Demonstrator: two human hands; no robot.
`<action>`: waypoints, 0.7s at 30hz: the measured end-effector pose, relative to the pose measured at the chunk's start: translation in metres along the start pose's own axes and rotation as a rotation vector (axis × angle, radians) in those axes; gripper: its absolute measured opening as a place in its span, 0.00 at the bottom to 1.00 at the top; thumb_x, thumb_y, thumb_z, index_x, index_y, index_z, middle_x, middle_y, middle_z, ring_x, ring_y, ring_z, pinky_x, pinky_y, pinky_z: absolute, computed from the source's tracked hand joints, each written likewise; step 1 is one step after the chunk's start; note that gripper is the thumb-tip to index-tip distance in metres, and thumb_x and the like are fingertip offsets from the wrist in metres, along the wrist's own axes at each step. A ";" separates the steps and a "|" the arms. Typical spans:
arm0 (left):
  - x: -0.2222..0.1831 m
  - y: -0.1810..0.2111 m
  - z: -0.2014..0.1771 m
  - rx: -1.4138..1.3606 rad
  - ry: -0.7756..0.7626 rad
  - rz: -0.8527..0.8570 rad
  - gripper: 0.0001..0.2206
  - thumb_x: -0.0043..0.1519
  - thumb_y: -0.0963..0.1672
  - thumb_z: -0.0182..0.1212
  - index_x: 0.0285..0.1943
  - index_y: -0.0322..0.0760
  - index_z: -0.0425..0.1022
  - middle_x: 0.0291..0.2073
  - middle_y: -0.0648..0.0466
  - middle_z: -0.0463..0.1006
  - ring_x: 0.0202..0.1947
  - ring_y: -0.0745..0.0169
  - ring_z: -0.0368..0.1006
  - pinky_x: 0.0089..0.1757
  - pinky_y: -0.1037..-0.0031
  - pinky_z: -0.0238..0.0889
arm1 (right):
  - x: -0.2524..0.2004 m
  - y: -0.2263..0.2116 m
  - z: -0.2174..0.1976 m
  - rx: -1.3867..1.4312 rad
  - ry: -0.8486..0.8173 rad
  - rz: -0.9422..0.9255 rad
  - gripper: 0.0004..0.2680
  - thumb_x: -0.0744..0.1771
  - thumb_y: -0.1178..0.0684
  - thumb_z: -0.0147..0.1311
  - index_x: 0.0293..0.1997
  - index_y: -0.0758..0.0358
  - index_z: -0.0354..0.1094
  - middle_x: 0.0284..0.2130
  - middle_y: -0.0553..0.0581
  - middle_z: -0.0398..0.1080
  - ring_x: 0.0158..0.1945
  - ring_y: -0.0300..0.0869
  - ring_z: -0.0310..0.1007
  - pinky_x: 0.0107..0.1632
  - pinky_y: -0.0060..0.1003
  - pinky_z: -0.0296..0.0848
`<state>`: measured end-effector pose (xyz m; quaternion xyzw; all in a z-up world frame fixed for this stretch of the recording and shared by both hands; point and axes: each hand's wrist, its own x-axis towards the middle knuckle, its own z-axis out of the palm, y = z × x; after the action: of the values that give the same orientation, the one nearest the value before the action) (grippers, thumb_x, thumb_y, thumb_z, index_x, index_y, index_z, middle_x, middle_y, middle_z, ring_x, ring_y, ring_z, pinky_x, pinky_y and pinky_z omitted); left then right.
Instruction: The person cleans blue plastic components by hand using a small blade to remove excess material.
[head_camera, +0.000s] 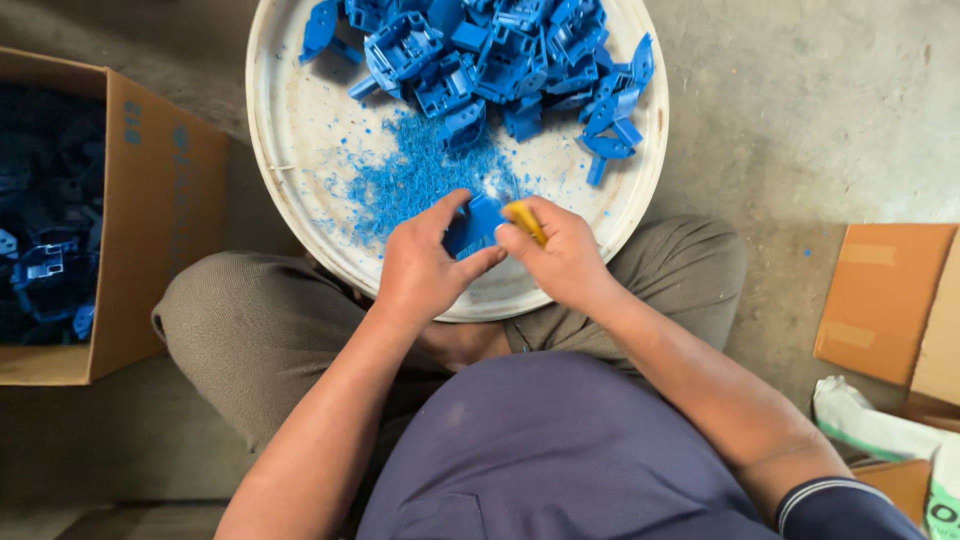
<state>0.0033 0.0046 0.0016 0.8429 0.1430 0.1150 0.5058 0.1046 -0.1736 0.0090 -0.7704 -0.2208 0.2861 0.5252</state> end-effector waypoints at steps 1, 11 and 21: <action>0.001 -0.002 -0.003 -0.075 0.018 0.008 0.31 0.49 0.50 0.80 0.60 0.36 0.74 0.44 0.45 0.82 0.42 0.51 0.81 0.44 0.66 0.73 | 0.003 0.005 -0.003 0.194 0.025 0.143 0.09 0.69 0.49 0.59 0.50 0.60 0.70 0.30 0.51 0.71 0.28 0.34 0.62 0.32 0.30 0.63; 0.004 -0.013 0.021 -0.837 0.020 0.098 0.28 0.67 0.48 0.66 0.72 0.38 0.59 0.57 0.50 0.73 0.59 0.60 0.69 0.58 0.66 0.66 | 0.001 0.008 0.007 0.984 -0.152 0.494 0.08 0.71 0.47 0.52 0.42 0.59 0.65 0.28 0.51 0.66 0.24 0.34 0.61 0.27 0.30 0.61; 0.011 -0.020 0.009 -1.018 0.148 -0.171 0.08 0.64 0.37 0.62 0.47 0.34 0.67 0.43 0.49 0.77 0.44 0.61 0.75 0.47 0.70 0.70 | -0.005 0.002 0.008 0.047 -0.045 0.029 0.16 0.74 0.44 0.39 0.62 0.63 0.67 0.30 0.47 0.70 0.27 0.28 0.59 0.33 0.25 0.64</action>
<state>0.0144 0.0103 -0.0196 0.4652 0.1726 0.1877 0.8477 0.0961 -0.1718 0.0061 -0.7544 -0.2147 0.3159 0.5339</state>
